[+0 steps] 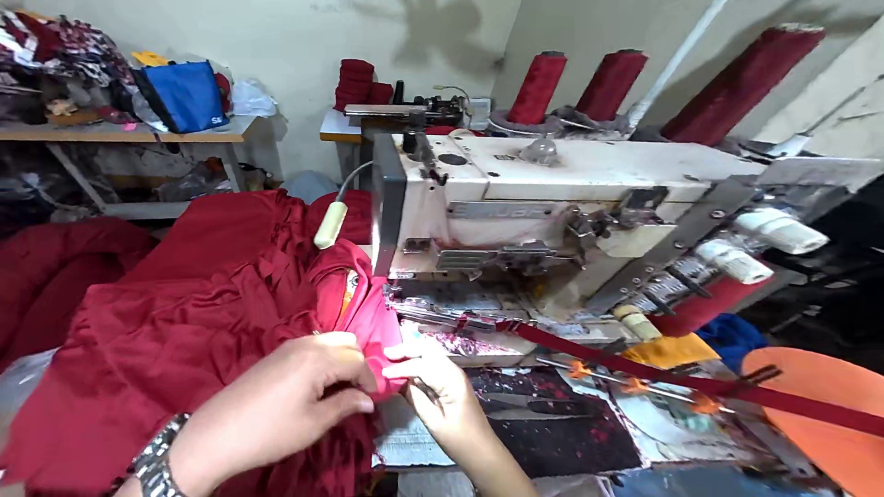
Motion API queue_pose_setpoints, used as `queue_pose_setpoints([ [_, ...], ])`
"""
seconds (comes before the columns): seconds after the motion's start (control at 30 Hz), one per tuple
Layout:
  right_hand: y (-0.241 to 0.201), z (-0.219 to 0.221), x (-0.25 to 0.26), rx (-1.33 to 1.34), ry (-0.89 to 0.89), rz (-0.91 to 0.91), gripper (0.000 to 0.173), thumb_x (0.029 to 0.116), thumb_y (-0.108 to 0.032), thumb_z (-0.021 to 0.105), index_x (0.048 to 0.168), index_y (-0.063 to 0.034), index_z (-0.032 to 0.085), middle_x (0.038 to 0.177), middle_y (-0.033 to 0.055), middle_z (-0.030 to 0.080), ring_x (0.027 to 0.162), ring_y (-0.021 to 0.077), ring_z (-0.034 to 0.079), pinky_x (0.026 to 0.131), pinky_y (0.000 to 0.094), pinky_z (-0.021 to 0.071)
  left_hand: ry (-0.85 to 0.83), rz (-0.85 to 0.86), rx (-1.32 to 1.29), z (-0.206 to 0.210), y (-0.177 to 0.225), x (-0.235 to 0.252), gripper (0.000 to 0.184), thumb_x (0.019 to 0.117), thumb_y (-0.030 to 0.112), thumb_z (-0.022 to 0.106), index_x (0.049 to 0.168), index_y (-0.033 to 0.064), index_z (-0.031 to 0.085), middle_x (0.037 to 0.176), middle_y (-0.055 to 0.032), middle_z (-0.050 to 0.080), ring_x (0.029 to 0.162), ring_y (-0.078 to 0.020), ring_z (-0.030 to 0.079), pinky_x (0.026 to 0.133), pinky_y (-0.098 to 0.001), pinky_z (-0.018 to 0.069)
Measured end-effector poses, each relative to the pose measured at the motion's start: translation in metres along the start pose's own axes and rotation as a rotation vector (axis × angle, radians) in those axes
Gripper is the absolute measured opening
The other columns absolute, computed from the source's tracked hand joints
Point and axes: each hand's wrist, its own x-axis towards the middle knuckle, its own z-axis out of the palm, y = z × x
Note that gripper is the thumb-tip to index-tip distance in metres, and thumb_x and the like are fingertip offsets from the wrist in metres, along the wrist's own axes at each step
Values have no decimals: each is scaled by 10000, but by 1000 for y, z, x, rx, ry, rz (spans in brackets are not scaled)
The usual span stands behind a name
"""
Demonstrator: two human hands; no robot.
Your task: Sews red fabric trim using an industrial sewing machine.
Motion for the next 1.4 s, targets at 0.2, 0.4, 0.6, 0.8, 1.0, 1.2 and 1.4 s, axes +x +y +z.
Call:
queue_pose_setpoints([
  [0.2,-10,-8,-26,-234,-79,-204,194,936,-56,611,1001,-154,765,1119,33,747,1074,71,687,917,199,552,-93,-3,94,45,30,-20,171,1005,187,617,942,81,736,886,-91,694,853,-264,687,764,-455,549],
  [0.4,-5,-5,-38,-278,-65,-219,187,926,-36,624,984,-147,763,1097,30,756,1051,72,691,906,182,540,-55,-12,211,65,23,-28,219,1036,206,565,951,101,737,899,-72,697,849,-245,680,786,-433,532],
  [0.6,4,-4,-16,-298,-17,-226,239,942,-50,579,1009,-153,784,1102,26,769,1092,102,700,943,229,554,153,51,428,73,5,-14,211,1022,250,567,912,169,727,839,1,666,809,-173,647,803,-358,518],
  [0.8,12,-2,4,-344,40,-220,216,945,-86,603,997,-177,791,1103,21,763,1061,119,706,887,259,579,319,51,500,77,-17,2,245,1046,277,525,955,206,741,865,43,679,853,-128,653,865,-357,507],
  [1.0,11,1,4,-384,47,-178,202,916,-58,617,966,-161,783,1069,42,765,1057,152,714,888,295,589,350,53,499,75,-25,5,263,1044,288,523,943,208,753,865,43,687,862,-126,656,846,-353,508],
  [1.2,11,0,3,-374,54,-196,191,921,-57,620,981,-144,779,1065,56,769,1058,158,721,897,296,594,355,36,462,73,-25,5,257,1035,316,543,935,209,755,888,48,702,880,-116,663,869,-356,508],
  [1.4,11,-3,0,-385,77,-221,179,948,-83,613,1001,-143,773,1084,55,765,1069,138,712,908,265,581,339,28,465,73,-24,6,225,1037,314,557,962,219,746,866,43,678,872,-118,656,894,-366,503],
])
